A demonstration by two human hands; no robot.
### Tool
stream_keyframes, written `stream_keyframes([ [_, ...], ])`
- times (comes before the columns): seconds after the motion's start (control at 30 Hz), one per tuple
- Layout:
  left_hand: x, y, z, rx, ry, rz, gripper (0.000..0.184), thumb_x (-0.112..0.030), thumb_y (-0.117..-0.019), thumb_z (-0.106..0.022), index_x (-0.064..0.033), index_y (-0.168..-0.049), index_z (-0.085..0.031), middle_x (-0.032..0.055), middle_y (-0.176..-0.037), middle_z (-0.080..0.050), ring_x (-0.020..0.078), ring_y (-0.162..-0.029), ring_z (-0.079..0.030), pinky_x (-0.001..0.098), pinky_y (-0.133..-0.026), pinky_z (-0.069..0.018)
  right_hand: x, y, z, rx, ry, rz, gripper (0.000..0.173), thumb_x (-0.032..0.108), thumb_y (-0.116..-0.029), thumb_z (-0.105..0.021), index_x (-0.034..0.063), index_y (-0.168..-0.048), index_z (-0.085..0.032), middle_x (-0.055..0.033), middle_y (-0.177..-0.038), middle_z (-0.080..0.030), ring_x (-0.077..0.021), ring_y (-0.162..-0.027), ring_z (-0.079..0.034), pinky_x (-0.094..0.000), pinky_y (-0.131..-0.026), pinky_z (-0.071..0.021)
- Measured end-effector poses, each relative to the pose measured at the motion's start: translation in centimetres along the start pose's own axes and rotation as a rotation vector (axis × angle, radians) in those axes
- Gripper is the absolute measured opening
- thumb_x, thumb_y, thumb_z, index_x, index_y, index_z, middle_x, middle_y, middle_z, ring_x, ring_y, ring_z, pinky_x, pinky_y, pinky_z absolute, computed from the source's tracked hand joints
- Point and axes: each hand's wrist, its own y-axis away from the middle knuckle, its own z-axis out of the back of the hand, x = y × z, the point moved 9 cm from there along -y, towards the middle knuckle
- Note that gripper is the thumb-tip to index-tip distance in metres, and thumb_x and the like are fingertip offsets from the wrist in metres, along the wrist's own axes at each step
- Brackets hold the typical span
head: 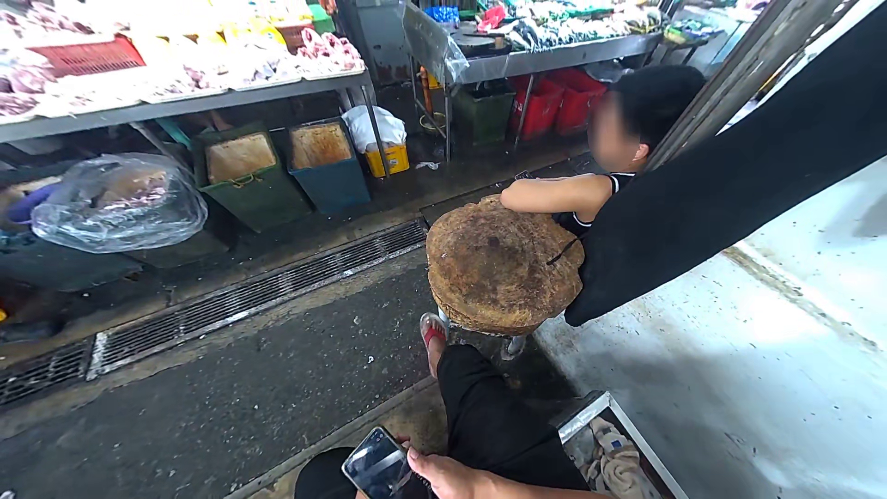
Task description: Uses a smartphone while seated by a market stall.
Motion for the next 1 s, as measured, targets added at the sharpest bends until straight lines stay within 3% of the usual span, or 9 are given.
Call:
stream_keyframes([
  [0.1,2.7,-1.0,0.7,0.068,0.137,-0.196,0.039,-0.020,-0.0940,-0.070,0.0047,-0.123,-0.063,0.0071,-0.109,-0.072,0.0104,-0.102,-0.068,0.0304,-0.096,-0.0549,0.0,-0.2,-0.3,0.014,0.010,-0.008,0.078,0.073,-0.1011,-0.017,0.0156,-0.144,-0.049,-0.0187,-0.121,-0.071,-0.0345,-0.087,-0.074,-0.0444,-0.057,-0.0607],
  [0.2,4.6,-1.8,1.3,0.083,0.182,-0.225,0.042,-0.023,-0.0964,-0.070,0.0041,-0.127,-0.062,0.0101,-0.115,-0.071,0.0156,-0.108,-0.067,0.0359,-0.101,-0.0537,-0.2,-0.6,-0.6,0.035,0.001,-0.007,0.078,0.073,-0.1006,-0.018,0.0177,-0.147,-0.045,-0.0199,-0.121,-0.070,-0.0360,-0.086,-0.074,-0.0456,-0.057,-0.0608],
  [0.3,4.4,-1.3,1.5,0.054,0.219,-0.230,0.044,-0.024,-0.0947,-0.071,0.0034,-0.128,-0.062,0.0061,-0.112,-0.072,0.0097,-0.105,-0.068,0.0292,-0.097,-0.0541,-0.4,-0.5,-0.5,-0.016,-0.027,0.000,0.076,0.073,-0.1012,-0.023,0.0197,-0.152,-0.041,-0.0245,-0.118,-0.070,-0.0404,-0.086,-0.074,-0.0479,-0.057,-0.0613],
  [0.43,1.6,0.3,1.2,-0.018,0.274,-0.157,0.037,-0.010,-0.0939,-0.066,0.0022,-0.128,-0.059,0.0034,-0.108,-0.072,0.0075,-0.098,-0.069,0.0271,-0.092,-0.0570,-0.3,-0.5,-1.3,0.039,-0.050,-0.015,0.080,0.073,-0.1007,-0.019,0.0129,-0.145,-0.047,-0.0233,-0.119,-0.070,-0.0380,-0.085,-0.074,-0.0463,-0.057,-0.0610],
  [0.53,0.7,0.0,0.4,0.002,0.257,-0.108,0.023,-0.014,-0.0957,-0.065,-0.0046,-0.117,-0.066,0.0014,-0.099,-0.071,0.0064,-0.093,-0.068,0.0257,-0.090,-0.0560,-0.3,-0.4,-1.6,0.120,-0.109,0.027,0.084,0.078,-0.0976,-0.022,0.0133,-0.145,-0.047,-0.0257,-0.122,-0.068,-0.0407,-0.090,-0.073,-0.0469,-0.059,-0.0616],
  [0.63,0.4,0.2,0.0,-0.012,0.232,-0.086,0.024,-0.015,-0.0949,-0.066,-0.0084,-0.118,-0.066,-0.0030,-0.098,-0.072,0.0028,-0.091,-0.069,0.0229,-0.087,-0.0572,-0.2,-0.1,-1.4,0.108,-0.107,0.050,0.085,0.080,-0.0963,-0.021,0.0146,-0.145,-0.048,-0.0256,-0.121,-0.069,-0.0404,-0.090,-0.074,-0.0459,-0.057,-0.0616],
  [0.73,1.8,0.0,0.5,-0.049,0.273,-0.130,0.042,-0.016,-0.0886,-0.074,-0.0005,-0.126,-0.061,0.0037,-0.104,-0.073,0.0092,-0.095,-0.070,0.0282,-0.089,-0.0579,-0.2,-0.1,-1.2,0.092,-0.089,0.046,0.083,0.077,-0.0983,-0.019,0.0138,-0.143,-0.050,-0.0250,-0.120,-0.069,-0.0392,-0.089,-0.073,-0.0450,-0.058,-0.0613],
  [0.9,3.2,-0.4,1.2,-0.065,0.216,-0.118,0.041,-0.022,-0.0897,-0.076,-0.0031,-0.125,-0.065,0.0060,-0.105,-0.074,0.0131,-0.095,-0.071,0.0320,-0.089,-0.0591,-0.7,-0.4,-1.2,0.121,-0.092,0.021,0.087,0.079,-0.0966,-0.019,0.0123,-0.143,-0.050,-0.0250,-0.120,-0.069,-0.0392,-0.090,-0.074,-0.0455,-0.059,-0.0618],
  [1.0,2.1,1.0,1.4,-0.113,0.057,-0.045,0.044,-0.017,-0.0844,-0.075,-0.0003,-0.123,-0.062,0.0006,-0.100,-0.071,0.0016,-0.089,-0.067,0.0225,-0.089,-0.0552,-0.7,-0.4,-0.9,0.111,-0.108,0.021,0.085,0.078,-0.0979,-0.019,0.0133,-0.143,-0.049,-0.0258,-0.121,-0.069,-0.0408,-0.091,-0.073,-0.0470,-0.060,-0.0621],
])
